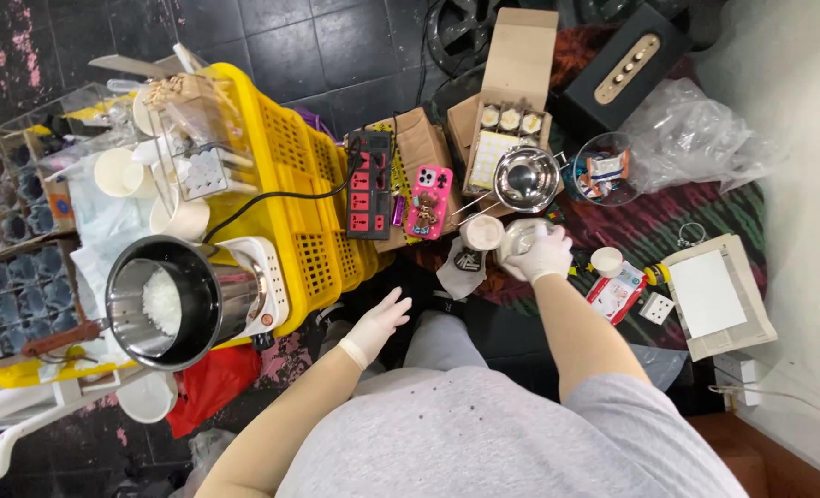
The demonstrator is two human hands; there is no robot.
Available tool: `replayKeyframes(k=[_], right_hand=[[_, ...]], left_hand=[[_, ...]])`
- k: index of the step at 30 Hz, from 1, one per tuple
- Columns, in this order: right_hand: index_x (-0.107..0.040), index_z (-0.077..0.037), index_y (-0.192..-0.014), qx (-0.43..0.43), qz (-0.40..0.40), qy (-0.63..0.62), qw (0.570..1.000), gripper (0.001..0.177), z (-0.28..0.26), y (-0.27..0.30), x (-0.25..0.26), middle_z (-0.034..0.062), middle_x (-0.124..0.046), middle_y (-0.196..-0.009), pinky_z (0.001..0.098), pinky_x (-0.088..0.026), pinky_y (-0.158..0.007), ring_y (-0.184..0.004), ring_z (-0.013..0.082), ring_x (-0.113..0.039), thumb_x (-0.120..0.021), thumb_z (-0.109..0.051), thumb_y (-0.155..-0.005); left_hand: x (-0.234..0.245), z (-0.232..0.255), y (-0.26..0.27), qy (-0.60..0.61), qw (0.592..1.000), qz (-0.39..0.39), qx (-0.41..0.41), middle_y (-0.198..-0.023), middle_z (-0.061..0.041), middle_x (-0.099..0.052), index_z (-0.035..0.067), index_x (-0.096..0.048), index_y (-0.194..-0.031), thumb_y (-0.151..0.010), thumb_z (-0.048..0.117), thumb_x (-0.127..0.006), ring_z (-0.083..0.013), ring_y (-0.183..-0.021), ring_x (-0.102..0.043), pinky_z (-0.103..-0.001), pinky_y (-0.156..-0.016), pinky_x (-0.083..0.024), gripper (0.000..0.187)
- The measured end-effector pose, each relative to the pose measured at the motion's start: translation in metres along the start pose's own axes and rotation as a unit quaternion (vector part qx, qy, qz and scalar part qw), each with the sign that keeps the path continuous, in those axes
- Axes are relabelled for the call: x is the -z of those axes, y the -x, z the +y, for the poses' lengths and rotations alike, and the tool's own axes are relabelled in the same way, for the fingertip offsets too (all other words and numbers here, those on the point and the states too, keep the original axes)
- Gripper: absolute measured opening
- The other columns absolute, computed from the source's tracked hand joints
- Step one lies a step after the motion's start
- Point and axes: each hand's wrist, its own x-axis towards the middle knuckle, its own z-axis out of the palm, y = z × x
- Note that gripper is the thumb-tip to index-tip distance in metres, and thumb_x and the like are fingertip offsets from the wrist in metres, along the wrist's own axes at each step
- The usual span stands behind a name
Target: The recorder is melting wax flakes in a pot and stirring in red dye to create colored candle wax.
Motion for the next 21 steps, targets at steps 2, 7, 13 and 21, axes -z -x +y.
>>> replayKeyframes(k=[2, 7, 13, 21], right_hand=[[-0.052, -0.02, -0.144, 0.005, 0.0, -0.003, 1.0, 0.104, 0.003, 0.001, 0.0, 0.0177, -0.045, -0.142, 0.0499, -0.05, -0.097, -0.127, 0.0412, -0.047, -0.094, -0.053, -0.055], [-0.049, -0.021, -0.148, 0.03, -0.006, 0.015, 0.999, 0.109, 0.009, 0.001, -0.002, 0.0181, -0.044, -0.146, 0.052, -0.046, -0.103, -0.129, 0.0424, -0.046, -0.093, -0.059, -0.055], [-0.041, -0.021, -0.155, 0.027, 0.083, 0.052, 0.995, 0.131, 0.012, 0.01, -0.002, 0.0196, -0.03, -0.159, 0.0578, -0.032, -0.113, -0.143, 0.0428, -0.03, -0.094, -0.067, -0.044], [-0.037, -0.017, -0.16, -0.044, 0.144, -0.05, 0.987, 0.12, 0.018, 0.074, 0.021, 0.0277, -0.015, -0.166, 0.0583, -0.019, -0.123, -0.151, 0.0459, -0.016, -0.087, -0.069, -0.064]], left_hand=[[-0.001, 0.002, 0.002, 0.006, 1.0, 0.005, -0.004, -0.152, -0.011, -0.054, 0.014, -0.03, -0.161, -0.089, 0.05, -0.06, -0.0281, -0.136, -0.055, -0.04, -0.112, -0.035, 0.086], [0.004, -0.01, -0.005, 0.037, 0.998, 0.002, -0.043, -0.147, -0.01, -0.059, 0.01, -0.041, -0.157, -0.092, 0.046, -0.063, -0.0265, -0.129, -0.059, -0.035, -0.109, -0.038, 0.078], [0.02, -0.001, 0.051, -0.041, 0.99, 0.015, -0.131, -0.136, -0.01, -0.068, 0.006, -0.054, -0.147, -0.096, 0.041, -0.062, -0.0227, -0.12, -0.064, -0.033, -0.105, -0.047, 0.063], [0.088, -0.019, 0.152, -0.086, 0.986, 0.059, -0.127, -0.122, -0.009, -0.074, 0.007, -0.068, -0.13, -0.1, 0.039, -0.054, -0.0184, -0.11, -0.068, -0.031, -0.098, -0.052, 0.046]])
